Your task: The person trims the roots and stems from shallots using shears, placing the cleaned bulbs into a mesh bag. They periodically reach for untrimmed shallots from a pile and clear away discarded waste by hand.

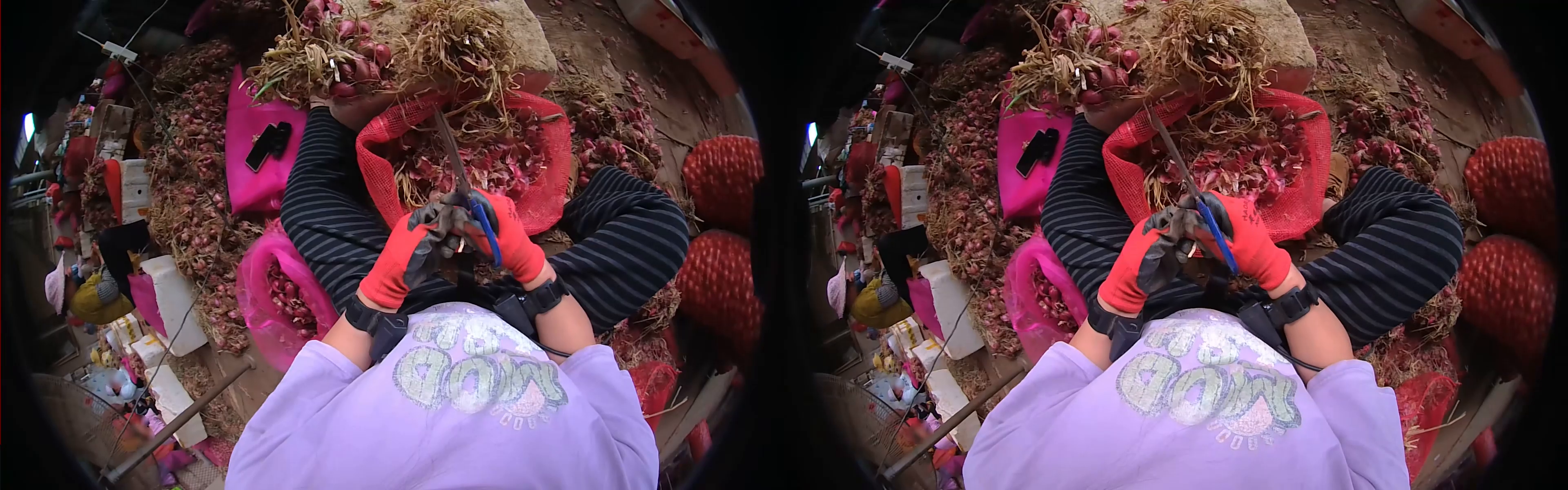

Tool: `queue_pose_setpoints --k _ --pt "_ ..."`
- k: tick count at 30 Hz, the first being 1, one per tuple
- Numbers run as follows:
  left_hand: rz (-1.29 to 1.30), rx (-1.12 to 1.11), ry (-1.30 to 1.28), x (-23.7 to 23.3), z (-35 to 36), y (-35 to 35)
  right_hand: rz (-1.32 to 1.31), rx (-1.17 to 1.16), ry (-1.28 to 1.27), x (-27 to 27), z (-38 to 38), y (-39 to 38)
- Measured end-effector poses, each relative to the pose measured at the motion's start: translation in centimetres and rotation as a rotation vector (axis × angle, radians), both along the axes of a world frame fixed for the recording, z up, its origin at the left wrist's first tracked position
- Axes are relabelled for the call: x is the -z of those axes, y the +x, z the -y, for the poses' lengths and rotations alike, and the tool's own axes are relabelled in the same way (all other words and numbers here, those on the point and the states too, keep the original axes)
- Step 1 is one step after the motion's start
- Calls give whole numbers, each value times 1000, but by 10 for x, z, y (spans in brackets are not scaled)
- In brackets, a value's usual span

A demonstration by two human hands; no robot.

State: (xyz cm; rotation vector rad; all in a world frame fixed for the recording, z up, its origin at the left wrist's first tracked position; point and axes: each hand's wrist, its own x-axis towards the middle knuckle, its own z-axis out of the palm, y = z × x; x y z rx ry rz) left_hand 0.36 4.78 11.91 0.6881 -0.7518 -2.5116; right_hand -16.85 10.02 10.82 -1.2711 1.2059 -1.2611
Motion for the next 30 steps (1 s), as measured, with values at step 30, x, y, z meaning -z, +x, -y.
queue_pose_setpoints --k 30 --pt "51 -268 38 27 9 6 -260 164 197 -11 -1 11"
